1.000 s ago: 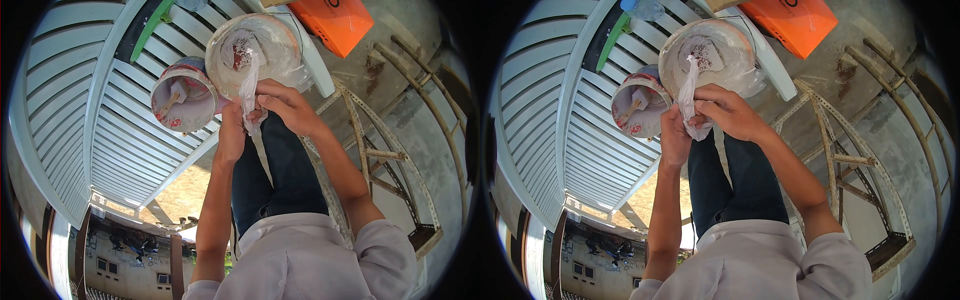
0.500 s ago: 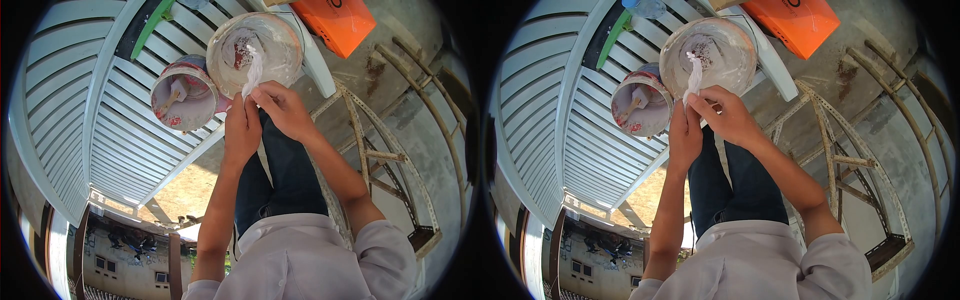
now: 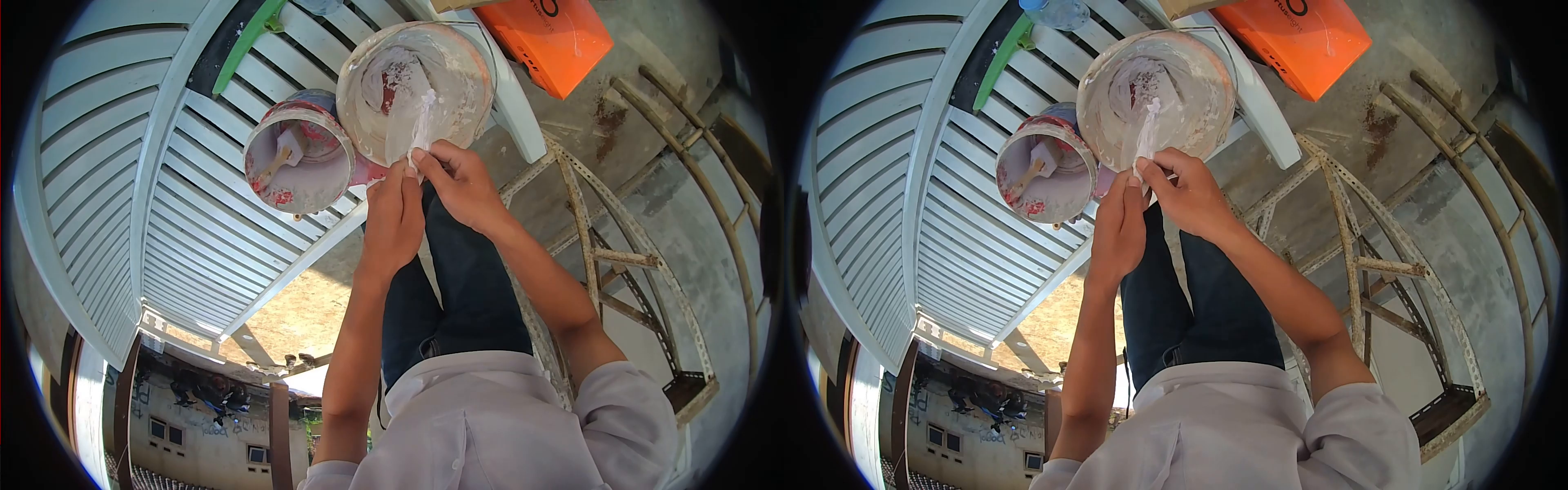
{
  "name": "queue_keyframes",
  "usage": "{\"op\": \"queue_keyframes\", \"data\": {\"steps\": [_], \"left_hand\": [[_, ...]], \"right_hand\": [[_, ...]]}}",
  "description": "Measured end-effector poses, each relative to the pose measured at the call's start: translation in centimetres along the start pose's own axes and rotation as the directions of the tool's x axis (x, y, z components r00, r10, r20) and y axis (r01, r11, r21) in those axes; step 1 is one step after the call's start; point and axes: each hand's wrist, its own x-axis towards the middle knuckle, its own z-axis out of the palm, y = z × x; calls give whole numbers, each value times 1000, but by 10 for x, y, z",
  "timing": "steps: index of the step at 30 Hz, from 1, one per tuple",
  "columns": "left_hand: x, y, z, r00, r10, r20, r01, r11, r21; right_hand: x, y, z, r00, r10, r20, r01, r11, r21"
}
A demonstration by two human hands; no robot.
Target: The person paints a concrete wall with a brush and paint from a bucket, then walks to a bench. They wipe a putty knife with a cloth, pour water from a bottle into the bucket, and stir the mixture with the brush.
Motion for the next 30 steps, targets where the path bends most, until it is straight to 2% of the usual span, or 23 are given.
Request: {"op": "queue_keyframes", "data": {"steps": [1, 4, 10, 13, 16, 19, 22, 25, 28, 30], "left_hand": [[0, 3, -2, 994, -95, 49, 101, 987, -124], [0, -4, -4, 978, -112, 175, 158, 948, -277], [-3, -2, 9, 954, -179, 239, 271, 853, -446], [-2, -5, 19, 960, -203, 195, 276, 819, -504], [-3, 5, 16, 947, -248, 204, 317, 816, -484], [-6, -4, 16, 967, -166, 195, 236, 872, -430], [-10, -3, 15, 975, -169, 145, 220, 838, -499], [-16, -7, 11, 980, -173, 96, 196, 800, -567], [-26, -10, 4, 974, -214, 73, 211, 742, -637], [-36, -22, -2, 972, -230, 41, 202, 739, -643]], "right_hand": [[-1, -2, 0, 1000, 13, 4, -13, 1000, 26], [-4, -4, -12, 980, 97, 175, -144, 948, 284], [-7, 1, -30, 945, 141, 294, -218, 944, 248], [-4, 1, -27, 956, 188, 224, -241, 941, 239], [0, 11, -21, 958, 222, 183, -264, 930, 256], [0, 2, -18, 944, 258, 207, -297, 937, 183], [0, 13, -20, 929, 125, 347, -257, 894, 367], [2, 13, -17, 895, 58, 443, -304, 806, 508], [4, 3, -10, 841, 106, 531, -319, 889, 328], [7, 3, 2, 809, 145, 569, -354, 894, 275]]}}
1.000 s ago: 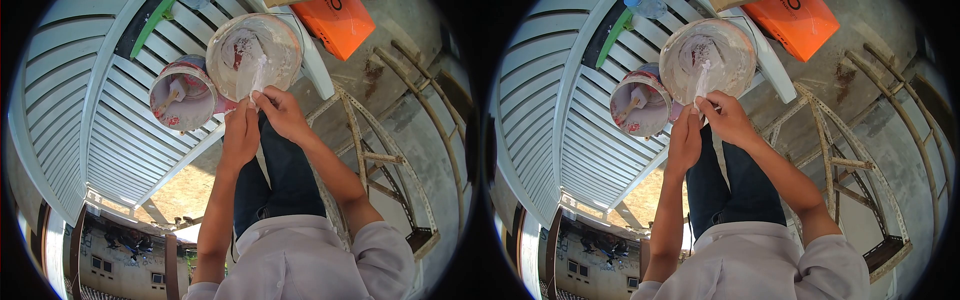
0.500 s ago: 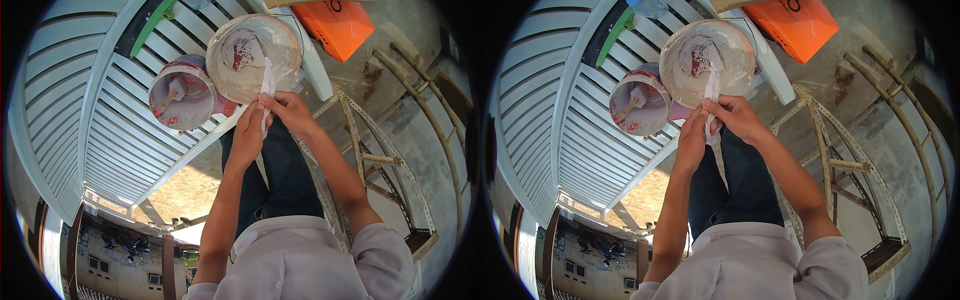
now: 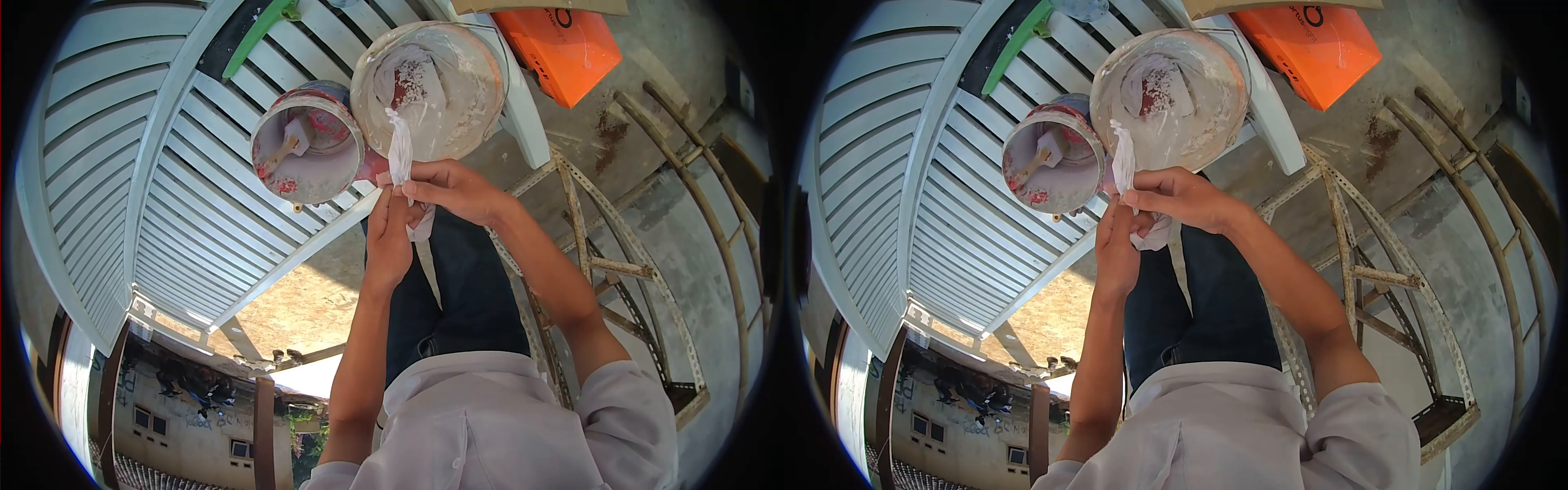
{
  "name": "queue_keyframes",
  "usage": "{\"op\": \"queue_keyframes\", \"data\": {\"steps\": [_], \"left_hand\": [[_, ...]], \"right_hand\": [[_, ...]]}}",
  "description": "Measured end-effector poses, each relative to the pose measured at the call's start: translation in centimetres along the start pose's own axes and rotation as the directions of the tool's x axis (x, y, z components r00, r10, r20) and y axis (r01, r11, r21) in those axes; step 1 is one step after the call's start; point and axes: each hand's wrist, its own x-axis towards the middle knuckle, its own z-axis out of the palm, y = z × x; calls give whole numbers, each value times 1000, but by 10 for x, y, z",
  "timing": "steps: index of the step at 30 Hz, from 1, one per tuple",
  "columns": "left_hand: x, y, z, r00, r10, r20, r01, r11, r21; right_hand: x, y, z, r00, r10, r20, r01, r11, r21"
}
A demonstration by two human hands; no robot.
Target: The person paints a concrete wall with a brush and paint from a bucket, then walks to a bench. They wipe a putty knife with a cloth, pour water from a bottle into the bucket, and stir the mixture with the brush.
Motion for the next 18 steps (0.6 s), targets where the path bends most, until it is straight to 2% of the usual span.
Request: {"op": "queue_keyframes", "data": {"steps": [4, 8, 12, 15, 18], "left_hand": [[-14, -6, -26, 996, -3, -86, 6, 1000, 27], [-20, -2, -44, 980, -108, -169, 106, 994, -20], [-19, -5, -56, 957, -175, -230, 134, 973, -186], [-20, -9, -54, 960, 72, -270, -35, 990, 138], [-22, -11, -62, 948, 45, -315, 15, 983, 185]], "right_hand": [[24, 16, 9, 991, 112, 78, -111, 994, -19], [46, 30, 26, 984, 176, -10, -176, 984, -23], [64, 43, 36, 971, 211, -111, -217, 975, -50], [71, 47, 43, 961, 241, -132, -252, 965, -71], [74, 43, 47, 959, 273, -72, -273, 962, 0]]}}
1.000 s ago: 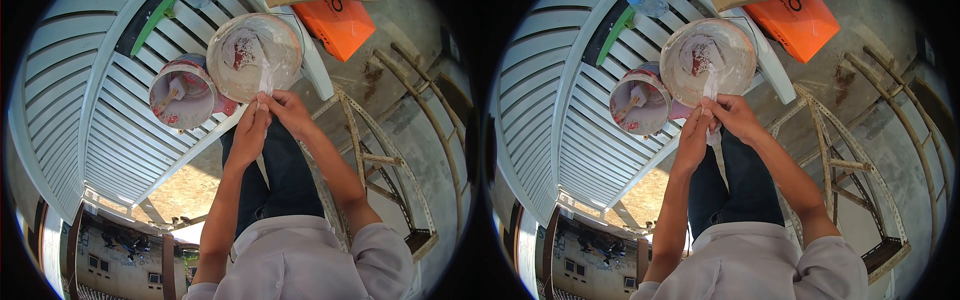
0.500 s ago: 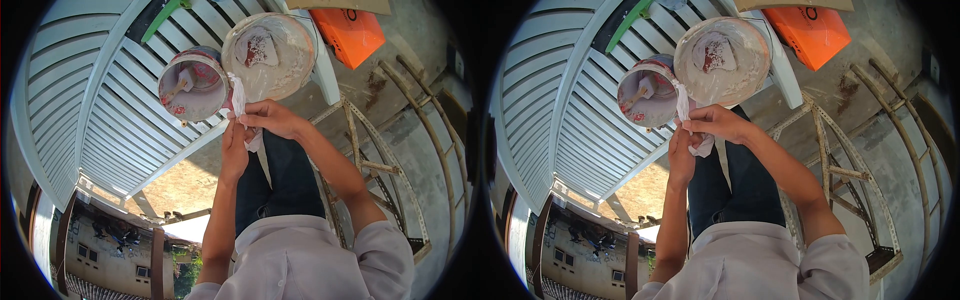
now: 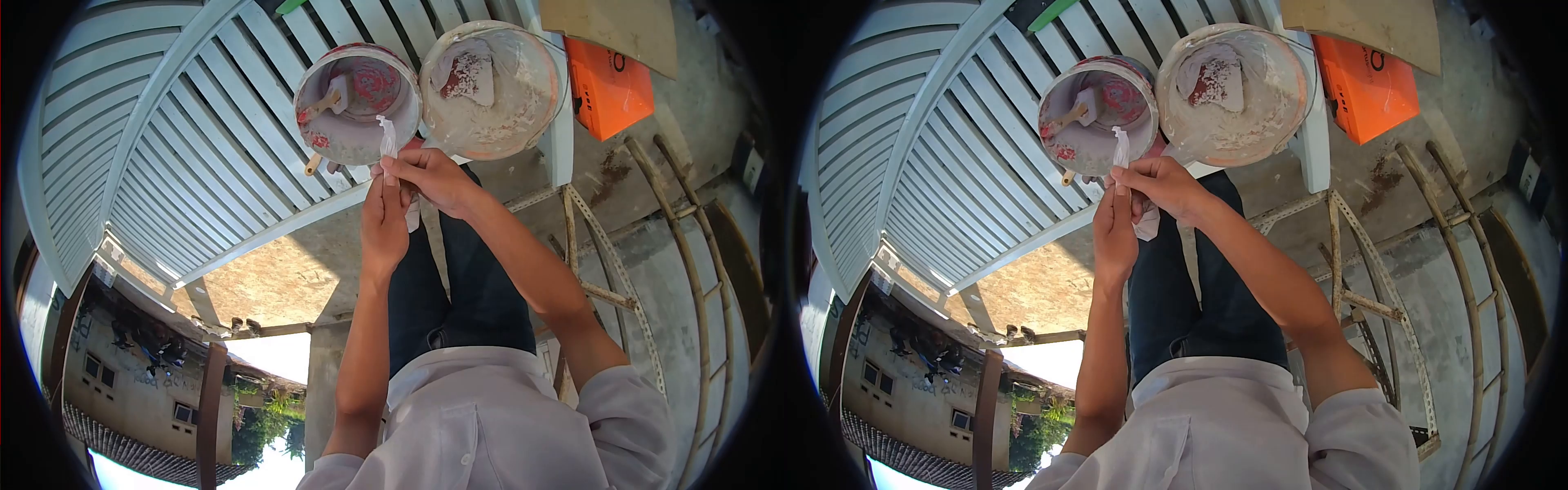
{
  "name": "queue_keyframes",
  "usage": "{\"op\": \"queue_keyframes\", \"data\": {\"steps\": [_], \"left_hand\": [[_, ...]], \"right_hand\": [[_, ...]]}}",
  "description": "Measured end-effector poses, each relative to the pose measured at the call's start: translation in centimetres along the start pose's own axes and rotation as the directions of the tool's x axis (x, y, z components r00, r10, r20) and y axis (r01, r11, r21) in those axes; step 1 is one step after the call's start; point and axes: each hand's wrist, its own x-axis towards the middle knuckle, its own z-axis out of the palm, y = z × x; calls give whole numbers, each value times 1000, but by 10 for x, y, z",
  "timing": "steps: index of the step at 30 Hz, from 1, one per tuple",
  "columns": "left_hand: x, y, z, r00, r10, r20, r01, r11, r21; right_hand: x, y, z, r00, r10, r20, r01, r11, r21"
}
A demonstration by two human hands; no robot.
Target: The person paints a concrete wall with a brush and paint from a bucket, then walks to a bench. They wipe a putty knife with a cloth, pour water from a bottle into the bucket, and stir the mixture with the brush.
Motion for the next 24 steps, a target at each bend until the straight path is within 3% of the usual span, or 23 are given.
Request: {"op": "queue_keyframes", "data": {"steps": [1, 4, 10, 16, 24], "left_hand": [[1, -2, -2, 1000, -25, -10, 25, 1000, 13], [3, -8, -1, 990, 104, -95, -105, 994, -4], [2, 1, -2, 981, 134, -144, -82, 945, 317], [2, -1, 2, 944, 278, -180, -199, 910, 363], [5, -1, 0, 950, 283, -131, -195, 867, 458]], "right_hand": [[1, -1, -1, 999, 6, 34, -7, 999, 36], [2, -1, -4, 991, -2, 136, 16, 995, -102], [1, -6, 8, 999, 12, -33, -18, 979, -204], [13, 4, 0, 996, 4, -88, -28, 963, -267], [18, -7, 2, 988, 22, -155, -53, 979, -199]]}}
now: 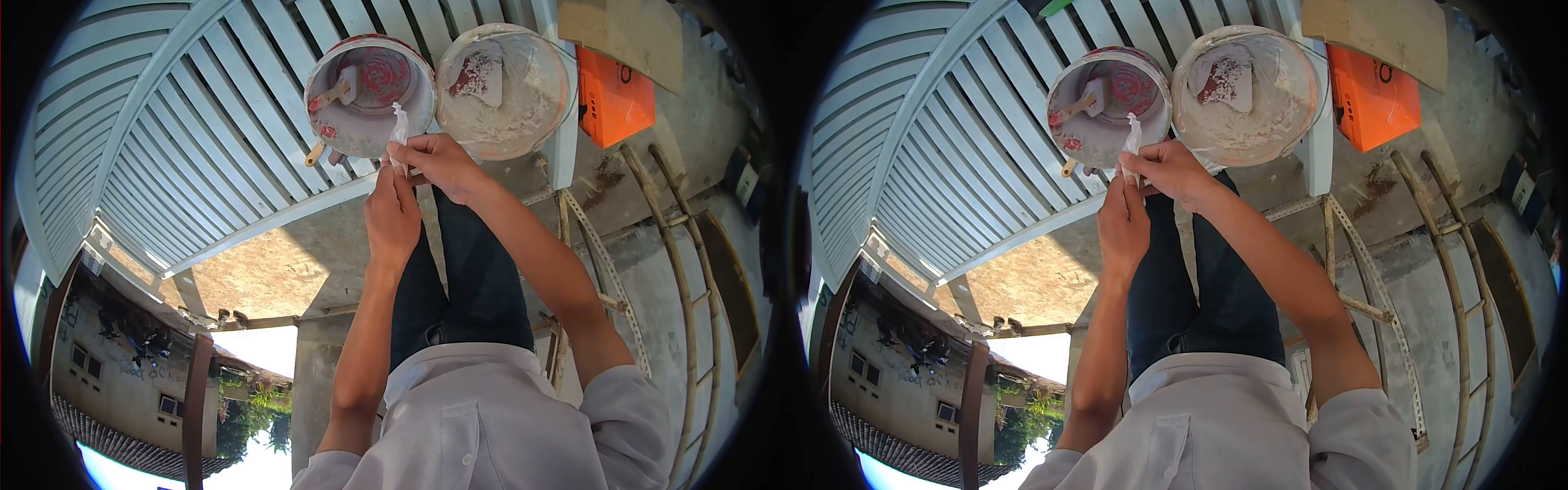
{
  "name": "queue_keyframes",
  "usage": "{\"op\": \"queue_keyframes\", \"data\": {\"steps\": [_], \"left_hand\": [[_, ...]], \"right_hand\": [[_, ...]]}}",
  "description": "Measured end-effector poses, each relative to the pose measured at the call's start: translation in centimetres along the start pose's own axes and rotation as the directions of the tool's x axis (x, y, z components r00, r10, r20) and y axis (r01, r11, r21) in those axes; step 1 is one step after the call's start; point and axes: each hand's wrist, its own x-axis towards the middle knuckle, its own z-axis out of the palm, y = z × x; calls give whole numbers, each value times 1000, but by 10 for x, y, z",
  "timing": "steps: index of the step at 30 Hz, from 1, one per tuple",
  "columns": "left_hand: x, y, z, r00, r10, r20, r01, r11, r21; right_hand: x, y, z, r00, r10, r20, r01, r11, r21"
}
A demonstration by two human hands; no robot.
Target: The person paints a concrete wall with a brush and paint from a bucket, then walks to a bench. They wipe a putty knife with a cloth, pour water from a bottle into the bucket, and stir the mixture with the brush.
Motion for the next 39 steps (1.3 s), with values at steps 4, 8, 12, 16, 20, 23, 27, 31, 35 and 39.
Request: {"op": "queue_keyframes", "data": {"steps": [4, 8, 12, 16, 20, 23, 27, 31, 35, 39], "left_hand": [[-1, 2, -5, 998, 67, 15, -67, 997, 43], [-3, 7, -6, 997, 78, 21, -79, 995, 60], [-4, 8, -6, 995, 94, 27, -96, 993, 70], [-5, 10, -6, 996, 82, 34, -84, 994, 67], [-4, 11, -6, 994, 110, 28, -112, 990, 87], [-4, 10, -6, 992, 118, 44, -122, 986, 110], [-4, 11, -5, 995, 90, 48, -96, 987, 132], [-1, 7, -3, 994, 110, -15, -109, 993, 41], [1, 9, -8, 974, -216, 69, 227, 932, -282], [1, -2, -7, 941, -287, 181, 339, 779, -528]], "right_hand": [[0, -9, 3, 1000, 9, -10, -9, 1000, 10], [2, -12, 2, 999, 21, -34, -20, 1000, 15], [4, -15, 1, 998, 24, -53, -23, 1000, 12], [7, -18, 1, 997, 33, -67, -33, 999, 7], [9, -19, 0, 996, 36, -86, -35, 999, 11], [9, -20, -1, 994, 42, -103, -40, 999, 14], [12, -19, -3, 993, 35, -116, -33, 999, 19], [7, -18, 5, 987, 41, -155, -26, 995, 101], [-3, -12, 1, 997, 15, 78, -44, 920, 390], [-13, 0, -1, 968, -36, 249, -94, 866, 492]]}}
